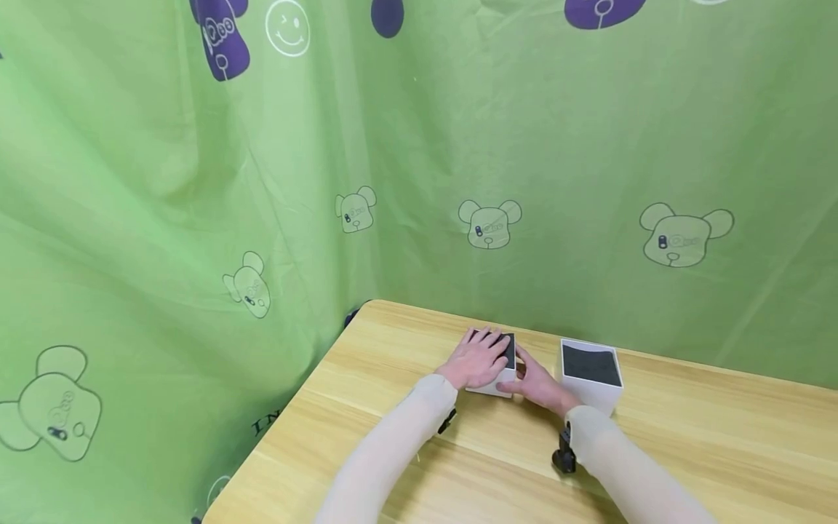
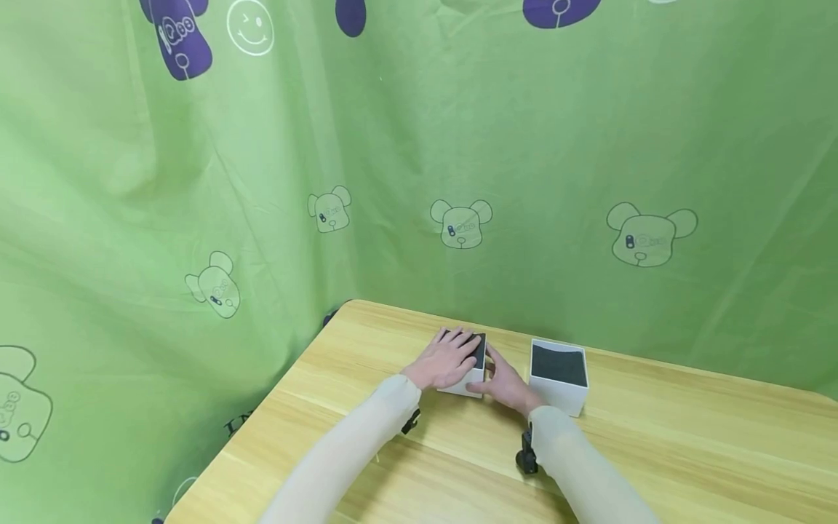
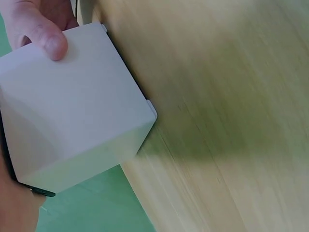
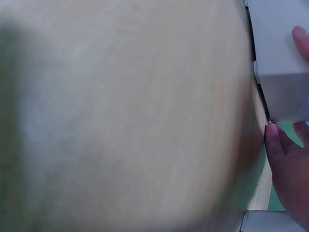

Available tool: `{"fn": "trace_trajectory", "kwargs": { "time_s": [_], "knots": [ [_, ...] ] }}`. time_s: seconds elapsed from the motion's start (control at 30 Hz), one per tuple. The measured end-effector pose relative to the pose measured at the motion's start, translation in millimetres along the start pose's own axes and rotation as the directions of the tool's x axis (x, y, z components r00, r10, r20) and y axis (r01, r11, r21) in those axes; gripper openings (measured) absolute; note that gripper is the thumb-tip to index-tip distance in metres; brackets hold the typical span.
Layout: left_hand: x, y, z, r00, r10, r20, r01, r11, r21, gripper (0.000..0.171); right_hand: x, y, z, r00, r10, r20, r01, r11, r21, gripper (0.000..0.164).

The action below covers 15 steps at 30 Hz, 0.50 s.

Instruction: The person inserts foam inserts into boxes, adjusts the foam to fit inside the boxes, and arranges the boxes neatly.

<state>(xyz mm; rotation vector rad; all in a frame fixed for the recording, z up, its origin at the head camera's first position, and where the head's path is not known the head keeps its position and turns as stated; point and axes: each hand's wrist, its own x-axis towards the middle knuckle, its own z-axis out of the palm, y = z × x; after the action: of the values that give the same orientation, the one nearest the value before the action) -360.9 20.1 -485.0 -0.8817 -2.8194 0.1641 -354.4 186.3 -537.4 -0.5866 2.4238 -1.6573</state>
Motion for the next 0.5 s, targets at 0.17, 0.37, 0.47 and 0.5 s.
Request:
{"fn": "trace_trajectory", "kwargs": {
  "time_s": [0.17,0.37,0.47,0.5],
  "knots": [
    [1.8,1.4,-1.3,1.000,-0.007,0.008,0.007,1.000,0.004,0.048,0.8,0.6,-1.2,1.000,-0.008,0.003,0.008,1.000,0.001,0.104],
    [5.1,5.2,-2.7,0.998,-0.044,0.047,0.044,0.999,-0.015,0.049,1.6,1.5,-1.1,1.000,-0.024,0.001,0.024,1.000,-0.013,0.103],
    [5.5,5.8,-1.8,0.997,-0.051,0.064,0.051,0.999,-0.013,0.049,1.1,1.5,-1.3,1.000,-0.009,0.001,0.010,0.999,-0.033,0.103],
    [5.6,5.9,-1.7,0.996,-0.052,0.067,0.053,0.999,-0.012,0.049,1.0,1.5,-1.5,1.000,-0.005,-0.001,0.005,0.999,-0.033,0.103]
  ]
}}
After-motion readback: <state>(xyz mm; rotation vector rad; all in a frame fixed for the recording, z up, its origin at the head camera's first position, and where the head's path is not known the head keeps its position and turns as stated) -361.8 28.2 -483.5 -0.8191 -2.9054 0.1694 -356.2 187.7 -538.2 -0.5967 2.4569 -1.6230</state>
